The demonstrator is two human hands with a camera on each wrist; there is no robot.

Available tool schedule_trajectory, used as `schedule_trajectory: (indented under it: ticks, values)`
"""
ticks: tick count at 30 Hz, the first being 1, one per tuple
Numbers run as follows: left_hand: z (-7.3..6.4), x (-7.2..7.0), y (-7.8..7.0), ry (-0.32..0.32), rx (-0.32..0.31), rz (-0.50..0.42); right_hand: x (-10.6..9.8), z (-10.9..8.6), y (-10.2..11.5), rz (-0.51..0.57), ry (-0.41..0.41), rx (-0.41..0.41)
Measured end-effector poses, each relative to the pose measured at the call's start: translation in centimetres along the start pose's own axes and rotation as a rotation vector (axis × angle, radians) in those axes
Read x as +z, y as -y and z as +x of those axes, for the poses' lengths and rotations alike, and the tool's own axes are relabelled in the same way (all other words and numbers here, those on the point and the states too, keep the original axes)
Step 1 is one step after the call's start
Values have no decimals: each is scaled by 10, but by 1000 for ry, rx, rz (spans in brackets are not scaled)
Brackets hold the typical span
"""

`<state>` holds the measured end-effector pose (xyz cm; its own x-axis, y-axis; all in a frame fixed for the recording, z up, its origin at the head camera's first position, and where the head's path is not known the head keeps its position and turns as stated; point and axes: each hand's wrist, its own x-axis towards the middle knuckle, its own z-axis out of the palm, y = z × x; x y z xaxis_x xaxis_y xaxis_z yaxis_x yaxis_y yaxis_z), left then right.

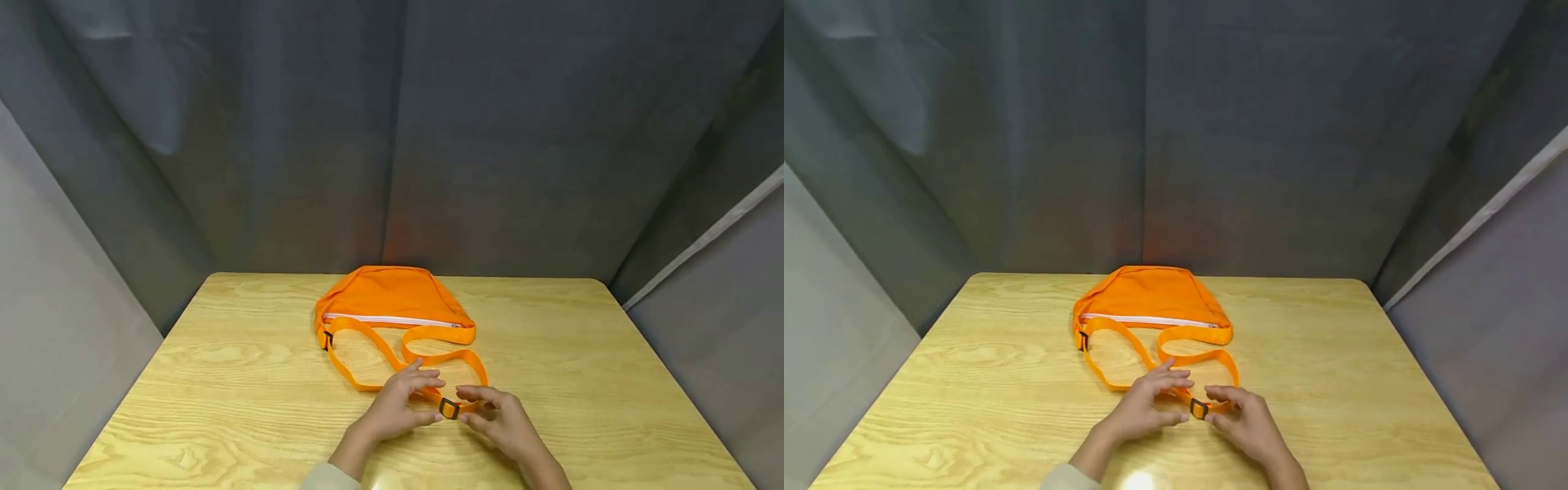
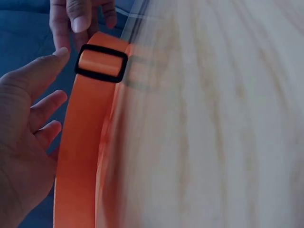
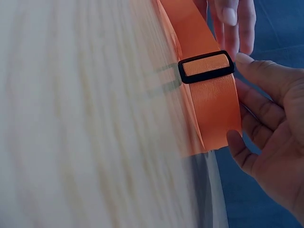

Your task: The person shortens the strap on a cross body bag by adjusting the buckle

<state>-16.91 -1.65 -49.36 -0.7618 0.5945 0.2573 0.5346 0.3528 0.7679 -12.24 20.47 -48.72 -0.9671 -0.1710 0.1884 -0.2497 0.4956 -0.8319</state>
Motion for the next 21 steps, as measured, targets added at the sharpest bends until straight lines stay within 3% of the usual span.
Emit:
schedule_trajectory:
  ticks: [5, 10, 18, 21]
  values:
    - [6, 4, 1, 22, -21, 22, -3, 1, 0, 7, 26, 2]
    - [6, 5, 2, -4, -39, 56, -3, 3, -1, -16, 25, 27]
    - [13, 10, -2, -33, 27, 364, -3, 3, -5, -126, 8, 11]
    - [13, 13, -3, -52, 33, 435, -3, 2, -6, -145, 0, 8]
